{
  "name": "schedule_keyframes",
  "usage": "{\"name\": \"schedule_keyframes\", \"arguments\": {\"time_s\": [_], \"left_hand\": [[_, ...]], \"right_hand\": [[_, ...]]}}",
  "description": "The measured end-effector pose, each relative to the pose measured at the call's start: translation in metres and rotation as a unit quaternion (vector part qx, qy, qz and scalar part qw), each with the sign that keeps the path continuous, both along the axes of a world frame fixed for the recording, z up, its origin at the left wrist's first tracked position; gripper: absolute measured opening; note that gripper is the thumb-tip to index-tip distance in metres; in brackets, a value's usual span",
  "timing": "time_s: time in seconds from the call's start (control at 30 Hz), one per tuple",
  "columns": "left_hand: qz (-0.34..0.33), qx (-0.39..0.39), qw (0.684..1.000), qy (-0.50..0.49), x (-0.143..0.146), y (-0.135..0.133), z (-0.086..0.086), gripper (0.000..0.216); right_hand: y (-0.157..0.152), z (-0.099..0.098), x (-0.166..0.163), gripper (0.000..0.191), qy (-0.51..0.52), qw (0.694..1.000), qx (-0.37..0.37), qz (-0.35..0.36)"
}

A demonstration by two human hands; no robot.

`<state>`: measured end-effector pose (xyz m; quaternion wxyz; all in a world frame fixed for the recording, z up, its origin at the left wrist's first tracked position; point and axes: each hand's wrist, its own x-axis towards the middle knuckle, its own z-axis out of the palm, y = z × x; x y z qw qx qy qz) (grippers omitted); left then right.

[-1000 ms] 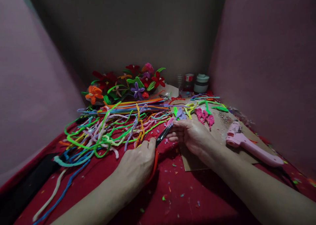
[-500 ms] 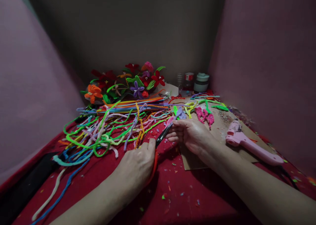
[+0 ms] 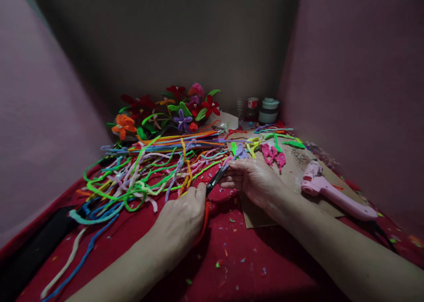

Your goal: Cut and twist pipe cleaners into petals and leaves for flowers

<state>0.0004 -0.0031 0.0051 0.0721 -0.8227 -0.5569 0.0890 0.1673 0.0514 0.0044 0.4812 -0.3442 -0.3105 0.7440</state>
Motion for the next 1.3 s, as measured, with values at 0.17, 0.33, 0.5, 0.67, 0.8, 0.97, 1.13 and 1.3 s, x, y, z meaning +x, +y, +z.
{"name": "schedule_keyframes", "arguments": {"time_s": [0.17, 0.33, 0.5, 0.67, 0.8, 0.97, 1.13, 1.3], "left_hand": [[0.001, 0.052, 0.998, 0.045, 0.0025, -0.0009, 0.0041, 0.04], [-0.011, 0.086, 0.994, 0.063, 0.0035, 0.0001, 0.0034, 0.038], [-0.011, 0.091, 0.993, 0.071, 0.0035, 0.0, 0.0037, 0.037], [-0.014, 0.079, 0.995, 0.067, 0.002, -0.0003, 0.0031, 0.034], [-0.023, 0.069, 0.996, 0.051, -0.0004, -0.0008, 0.0001, 0.033], [-0.015, 0.057, 0.997, 0.044, -0.0021, -0.0021, -0.0037, 0.038], [-0.015, 0.052, 0.997, 0.047, -0.0013, -0.0021, -0.0047, 0.04], [-0.01, 0.055, 0.998, 0.037, -0.0002, 0.0001, -0.0021, 0.038]], "right_hand": [[-0.0001, 0.0009, -0.0005, 0.024, -0.001, 1.0, -0.011, 0.011], [0.0, 0.0018, 0.0001, 0.027, -0.001, 0.999, -0.041, 0.019], [0.001, -0.0011, 0.002, 0.029, 0.025, 0.997, -0.063, 0.029], [0.0021, -0.0013, 0.0028, 0.029, 0.034, 0.996, -0.072, 0.03], [0.0021, -0.0014, 0.0017, 0.028, 0.02, 0.997, -0.071, 0.033], [0.002, -0.0037, -0.0001, 0.027, 0.019, 0.997, -0.062, 0.036], [0.0013, -0.0015, 0.0, 0.028, 0.011, 0.997, -0.057, 0.048], [-0.001, 0.0007, 0.0007, 0.028, 0.004, 0.998, -0.034, 0.06]]}}
